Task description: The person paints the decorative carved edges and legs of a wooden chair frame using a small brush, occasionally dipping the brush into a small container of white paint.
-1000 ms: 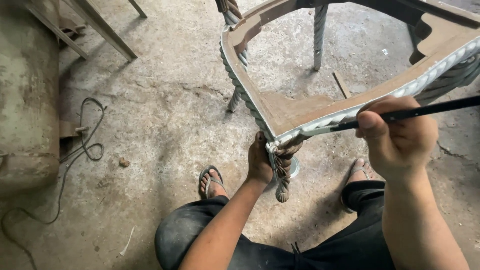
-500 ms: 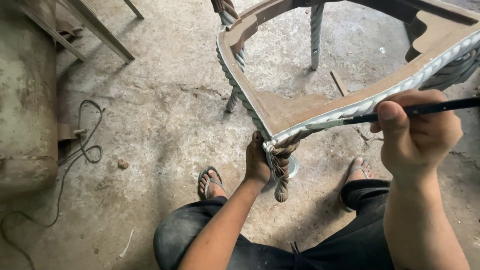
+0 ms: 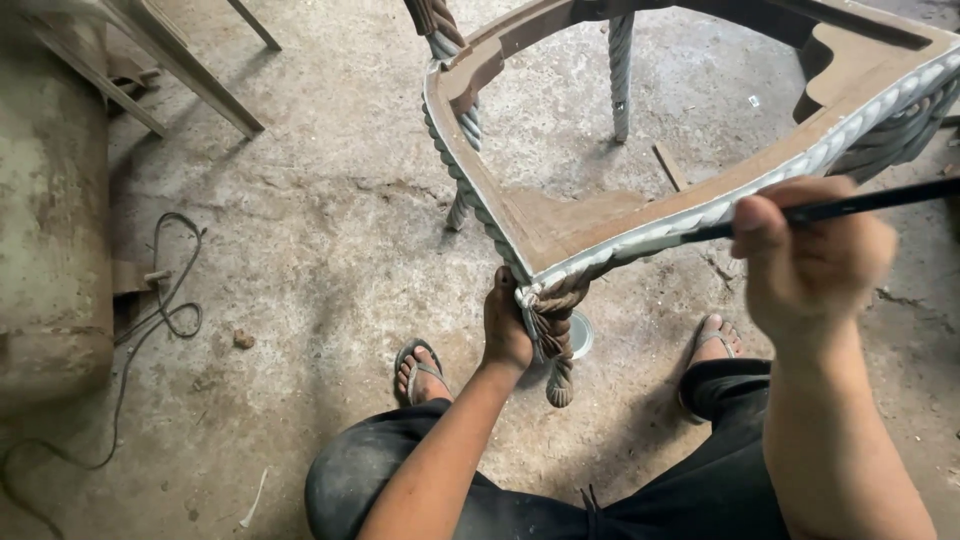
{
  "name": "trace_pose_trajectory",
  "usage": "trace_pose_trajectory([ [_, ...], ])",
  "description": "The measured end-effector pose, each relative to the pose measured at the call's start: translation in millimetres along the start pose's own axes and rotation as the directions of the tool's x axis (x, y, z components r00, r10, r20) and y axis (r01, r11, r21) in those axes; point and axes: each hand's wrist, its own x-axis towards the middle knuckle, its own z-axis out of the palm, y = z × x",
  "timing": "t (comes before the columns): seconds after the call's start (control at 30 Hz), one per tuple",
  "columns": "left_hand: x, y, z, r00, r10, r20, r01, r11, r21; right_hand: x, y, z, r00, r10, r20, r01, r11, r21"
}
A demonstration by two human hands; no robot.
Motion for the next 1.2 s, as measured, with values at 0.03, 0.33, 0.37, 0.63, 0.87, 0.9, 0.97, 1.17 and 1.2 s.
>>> trace_pose_trajectory([
  [0.03, 0.4, 1.9, 1.3, 1.000, 0.001, 0.004, -0.001, 1.000, 0.002, 0.8, 2.1, -3.4, 1.000, 0.000, -0.004, 0.000, 1.000, -0.001],
  [0.33, -4.8, 7.5, 7.2, 0.894, -0.386, 0.229, 0.445, 0.825, -0.348, 1.9, 1.8, -3.6, 0.997, -0.066, -0.033, 0.065, 0.998, -0.017],
  [0.37, -4.8, 7.7, 7.6, 0.923, -0.308, 0.232, 0.377, 0.845, -0.380, 3.3, -6.6, 1.6, 0.999, -0.032, 0.003, 0.032, 0.999, 0.023],
  [0.63, -6.5, 16.3, 10.7, 0.951, -0.270, 0.153, 0.308, 0.882, -0.356, 5.6, -5.7, -1.8, 0.996, -0.077, -0.051, 0.079, 0.996, 0.030],
  [0.87, -5.8, 13.0, 8.6, 0.929, -0.311, 0.200, 0.365, 0.856, -0.366, 11.6, 2.5, -22.3, 0.993, -0.118, 0.017, 0.118, 0.993, 0.031],
  [0.9, -6.3, 15.4, 10.9, 0.953, -0.270, 0.135, 0.302, 0.874, -0.380, 14.0, -2.7, -29.1, 0.997, -0.083, 0.005, 0.083, 0.996, -0.026],
  [0.97, -2.5, 9.0, 7.4, 0.942, -0.279, 0.185, 0.332, 0.848, -0.414, 8.1, 9.8, -22.0, 0.993, -0.114, -0.025, 0.112, 0.992, -0.050],
  [1.17, 4.7, -8.5, -0.6, 0.975, -0.214, 0.062, 0.220, 0.876, -0.430, 8.0, 5.8, -14.0, 0.999, -0.043, -0.025, 0.042, 0.999, -0.015],
  [1.2, 4.0, -6.0, 0.7, 0.967, -0.223, 0.126, 0.256, 0.843, -0.473, 9.4, 9.0, -19.1, 0.995, -0.094, -0.045, 0.095, 0.995, 0.009],
])
